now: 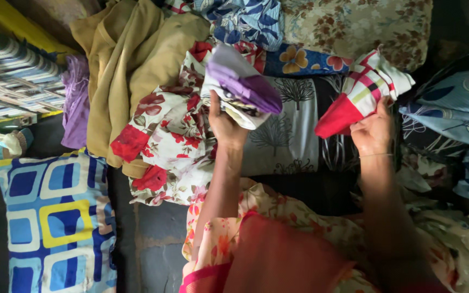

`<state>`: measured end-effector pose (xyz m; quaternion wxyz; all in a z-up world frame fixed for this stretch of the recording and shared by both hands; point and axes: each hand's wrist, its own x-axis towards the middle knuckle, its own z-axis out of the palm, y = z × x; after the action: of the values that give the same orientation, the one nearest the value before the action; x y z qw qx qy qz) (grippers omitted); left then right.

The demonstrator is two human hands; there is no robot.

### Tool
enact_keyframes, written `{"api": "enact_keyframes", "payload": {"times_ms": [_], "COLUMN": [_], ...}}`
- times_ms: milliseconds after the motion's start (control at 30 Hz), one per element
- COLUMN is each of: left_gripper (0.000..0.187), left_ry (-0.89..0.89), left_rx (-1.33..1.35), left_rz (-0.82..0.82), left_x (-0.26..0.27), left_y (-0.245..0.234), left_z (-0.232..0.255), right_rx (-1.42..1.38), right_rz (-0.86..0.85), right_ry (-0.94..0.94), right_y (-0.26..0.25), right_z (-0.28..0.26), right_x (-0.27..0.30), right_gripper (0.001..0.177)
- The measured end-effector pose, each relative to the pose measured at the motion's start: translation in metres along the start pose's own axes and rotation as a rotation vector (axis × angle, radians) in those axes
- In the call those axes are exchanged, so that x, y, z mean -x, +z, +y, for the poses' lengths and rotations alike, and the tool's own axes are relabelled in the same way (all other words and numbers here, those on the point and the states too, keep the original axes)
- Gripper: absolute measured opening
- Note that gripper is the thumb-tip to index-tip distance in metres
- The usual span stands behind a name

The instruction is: The person stuffs a pillow insert into a blue and yellow geometric patterned pillowcase, smoothing the fabric and adjusting the corners. They then repeat the process with a second pillow, inserting a white insert into a red and white patterned case and tucking the edges to fit.

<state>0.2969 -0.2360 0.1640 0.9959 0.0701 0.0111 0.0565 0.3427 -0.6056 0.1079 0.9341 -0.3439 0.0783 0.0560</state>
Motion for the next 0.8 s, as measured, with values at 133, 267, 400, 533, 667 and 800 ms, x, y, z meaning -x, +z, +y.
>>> {"api": "enact_keyframes", "payload": {"times_ms": [133, 267, 400, 533, 667, 800], "left_gripper": [0.058, 0.058, 0.056, 0.055, 0.06, 0.079], "left_ry": [0.132, 0.364, 0.527, 0.723, 1.004, 1.465], "left_rx": [-0.029, -0.139, -0.177, -0.254, -0.477, -0.975], "left_rz": [-0.054, -0.08, -0.055, -0.07, 0.243, 0.75], "left_x": [0.004, 0.037, 0.051, 0.046, 0.059, 0.077], "left_y": [0.04, 0.082, 0.099, 0.066, 0.002, -0.013], "left_z": [0.018, 0.046, 0.099, 0.16, 0.203, 0.19], "right_rx": [0.12, 0.024, 0.021, 0.003, -0.037, -0.026], "right_rz": [0.197, -0.064, -0.132, -0.199, -0.165, -0.108], "right_ry": [0.122, 0.119, 0.114, 0.116, 0.154, 0.182], "right_y": [0.033, 0.081, 0.124, 0.143, 0.133, 0.113], "right_z": [0.016, 0.033, 0.039, 0.037, 0.035, 0.033], "right_x": [-0.006, -0.007, 0.0, 0.007, 0.011, 0.009], "right_gripper": [0.06, 0.057, 0.054, 0.052, 0.05, 0.044]}}
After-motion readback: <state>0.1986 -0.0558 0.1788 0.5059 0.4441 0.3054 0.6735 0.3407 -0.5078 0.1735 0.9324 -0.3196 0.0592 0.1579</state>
